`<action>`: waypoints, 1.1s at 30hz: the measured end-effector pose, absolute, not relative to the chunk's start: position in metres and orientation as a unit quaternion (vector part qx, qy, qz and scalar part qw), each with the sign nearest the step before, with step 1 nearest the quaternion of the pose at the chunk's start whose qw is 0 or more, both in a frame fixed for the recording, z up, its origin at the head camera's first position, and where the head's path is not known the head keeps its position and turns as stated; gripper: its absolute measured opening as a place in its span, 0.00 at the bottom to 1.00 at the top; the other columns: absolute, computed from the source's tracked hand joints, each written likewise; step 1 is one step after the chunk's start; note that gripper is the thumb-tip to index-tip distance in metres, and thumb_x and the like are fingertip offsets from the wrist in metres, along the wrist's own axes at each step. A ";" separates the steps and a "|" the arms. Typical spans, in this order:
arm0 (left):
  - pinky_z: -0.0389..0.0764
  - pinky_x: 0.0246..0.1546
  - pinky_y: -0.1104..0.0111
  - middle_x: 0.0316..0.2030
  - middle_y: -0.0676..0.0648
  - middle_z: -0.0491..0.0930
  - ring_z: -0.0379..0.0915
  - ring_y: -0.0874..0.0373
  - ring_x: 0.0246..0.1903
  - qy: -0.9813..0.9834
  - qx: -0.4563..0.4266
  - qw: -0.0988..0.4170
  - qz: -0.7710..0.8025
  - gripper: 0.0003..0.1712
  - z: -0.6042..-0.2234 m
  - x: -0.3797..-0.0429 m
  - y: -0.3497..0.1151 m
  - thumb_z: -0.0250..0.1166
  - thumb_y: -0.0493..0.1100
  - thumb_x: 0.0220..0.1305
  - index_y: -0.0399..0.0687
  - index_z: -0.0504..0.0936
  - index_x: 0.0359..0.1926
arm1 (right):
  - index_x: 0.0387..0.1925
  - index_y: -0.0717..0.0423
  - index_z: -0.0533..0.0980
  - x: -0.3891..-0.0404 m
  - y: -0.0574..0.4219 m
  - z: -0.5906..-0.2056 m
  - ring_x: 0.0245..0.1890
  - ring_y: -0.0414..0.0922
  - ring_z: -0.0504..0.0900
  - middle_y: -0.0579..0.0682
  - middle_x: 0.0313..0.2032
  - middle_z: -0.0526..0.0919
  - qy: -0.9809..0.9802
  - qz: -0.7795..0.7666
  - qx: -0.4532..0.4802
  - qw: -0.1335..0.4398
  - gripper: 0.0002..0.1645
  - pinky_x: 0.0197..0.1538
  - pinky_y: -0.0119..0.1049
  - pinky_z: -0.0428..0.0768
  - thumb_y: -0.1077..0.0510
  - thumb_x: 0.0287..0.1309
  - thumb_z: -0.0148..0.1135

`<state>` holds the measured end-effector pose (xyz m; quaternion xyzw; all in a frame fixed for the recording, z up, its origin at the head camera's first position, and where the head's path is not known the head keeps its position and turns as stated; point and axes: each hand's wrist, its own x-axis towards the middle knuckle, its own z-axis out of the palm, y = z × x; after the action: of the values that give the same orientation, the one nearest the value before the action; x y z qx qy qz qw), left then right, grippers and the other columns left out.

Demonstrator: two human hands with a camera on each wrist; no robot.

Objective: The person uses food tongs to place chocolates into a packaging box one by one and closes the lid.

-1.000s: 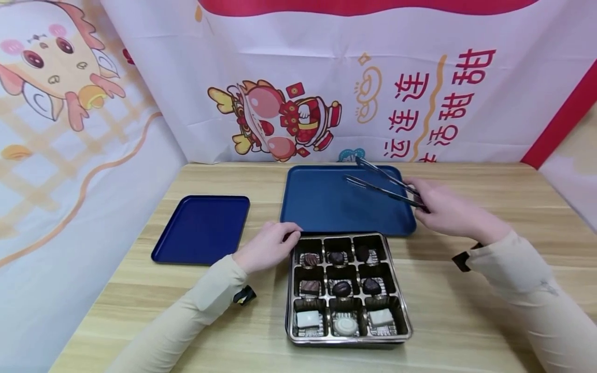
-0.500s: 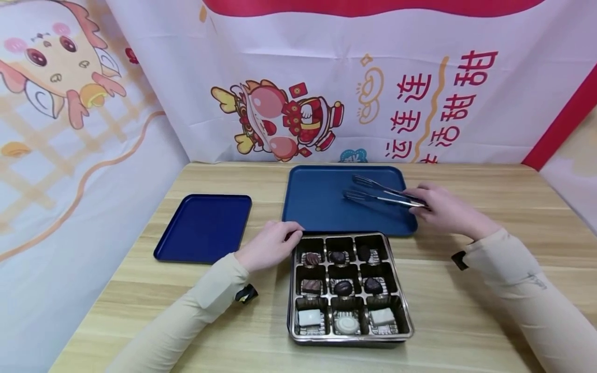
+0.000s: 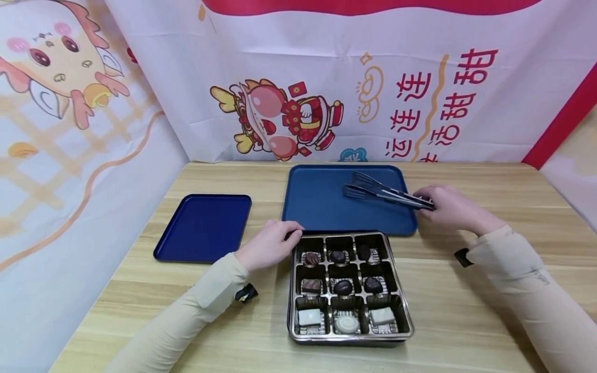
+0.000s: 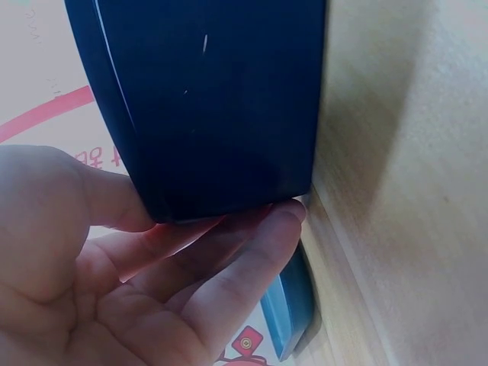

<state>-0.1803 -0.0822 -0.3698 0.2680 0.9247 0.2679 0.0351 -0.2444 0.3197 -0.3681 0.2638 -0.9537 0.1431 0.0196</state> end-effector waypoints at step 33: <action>0.70 0.15 0.58 0.19 0.44 0.71 0.70 0.51 0.18 0.995 0.059 -0.065 0.044 0.20 -0.355 -0.218 -0.155 0.56 0.41 0.65 0.45 0.71 0.15 | 0.49 0.63 0.77 -0.200 0.294 -0.333 0.46 0.55 0.77 0.59 0.47 0.77 -0.951 0.147 0.253 0.095 0.20 0.47 0.51 0.72 0.52 0.62 0.61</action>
<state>-0.2179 -0.1548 -0.3548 0.0593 0.9952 0.0438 -0.0648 -0.1996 0.2943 -0.3332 0.2529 -0.9515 0.1473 0.0953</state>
